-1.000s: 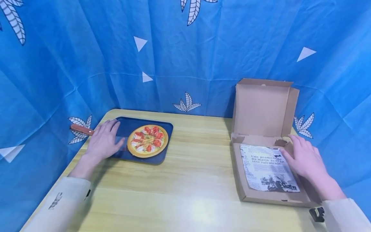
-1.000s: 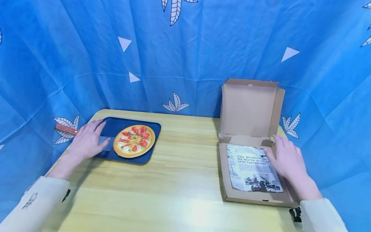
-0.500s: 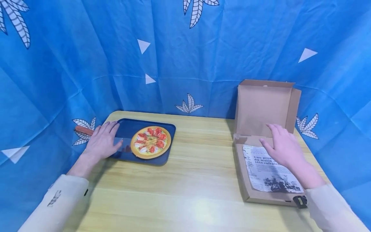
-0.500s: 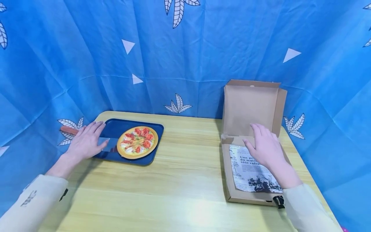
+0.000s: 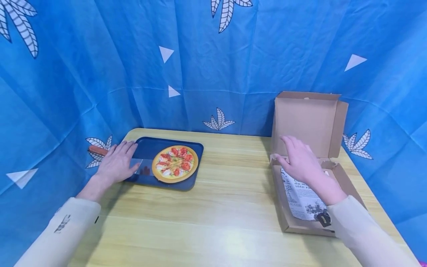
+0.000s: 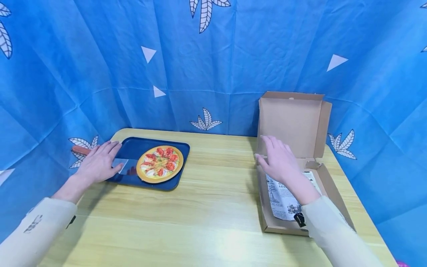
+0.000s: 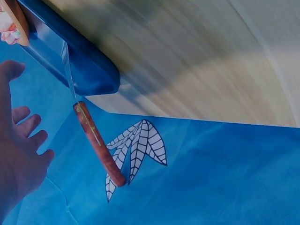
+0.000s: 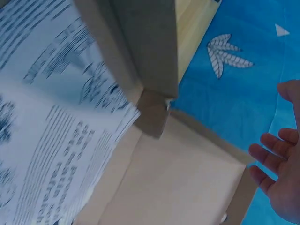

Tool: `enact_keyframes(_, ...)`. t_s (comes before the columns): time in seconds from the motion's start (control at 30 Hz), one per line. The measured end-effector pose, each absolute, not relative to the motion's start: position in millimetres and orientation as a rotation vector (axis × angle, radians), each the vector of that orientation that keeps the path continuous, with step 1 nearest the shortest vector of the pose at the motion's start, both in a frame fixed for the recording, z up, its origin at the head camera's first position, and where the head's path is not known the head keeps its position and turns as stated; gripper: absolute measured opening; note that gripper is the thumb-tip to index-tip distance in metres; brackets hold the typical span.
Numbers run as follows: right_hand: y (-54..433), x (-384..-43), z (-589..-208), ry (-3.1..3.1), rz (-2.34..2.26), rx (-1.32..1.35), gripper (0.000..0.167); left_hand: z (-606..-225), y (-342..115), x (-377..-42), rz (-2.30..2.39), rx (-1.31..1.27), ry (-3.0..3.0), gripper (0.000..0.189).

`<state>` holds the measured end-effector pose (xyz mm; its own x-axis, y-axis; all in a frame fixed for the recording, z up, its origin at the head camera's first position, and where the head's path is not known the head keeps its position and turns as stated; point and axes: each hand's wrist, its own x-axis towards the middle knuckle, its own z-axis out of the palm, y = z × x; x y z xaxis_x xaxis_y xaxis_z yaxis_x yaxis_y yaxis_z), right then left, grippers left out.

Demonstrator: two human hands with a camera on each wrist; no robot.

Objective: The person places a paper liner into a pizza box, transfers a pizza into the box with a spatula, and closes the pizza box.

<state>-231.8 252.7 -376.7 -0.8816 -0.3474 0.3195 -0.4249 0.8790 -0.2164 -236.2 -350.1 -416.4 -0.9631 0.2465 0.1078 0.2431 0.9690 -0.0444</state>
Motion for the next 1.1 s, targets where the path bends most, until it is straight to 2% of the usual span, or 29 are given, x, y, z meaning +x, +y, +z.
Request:
enact_keyframes(0.67,171.2,-257.0,-378.6,-2.858,0.362,0.730,0.065,-419.6,-372.2,-242.4,0.190,-0.444,-3.046,0.078)
enact_keyframes(1.1,133.8,-268.2,-399.6,-2.866,0.322,0.814,0.064,-424.2,-388.2,-239.3,0.234,-0.434,-3.071,0.076)
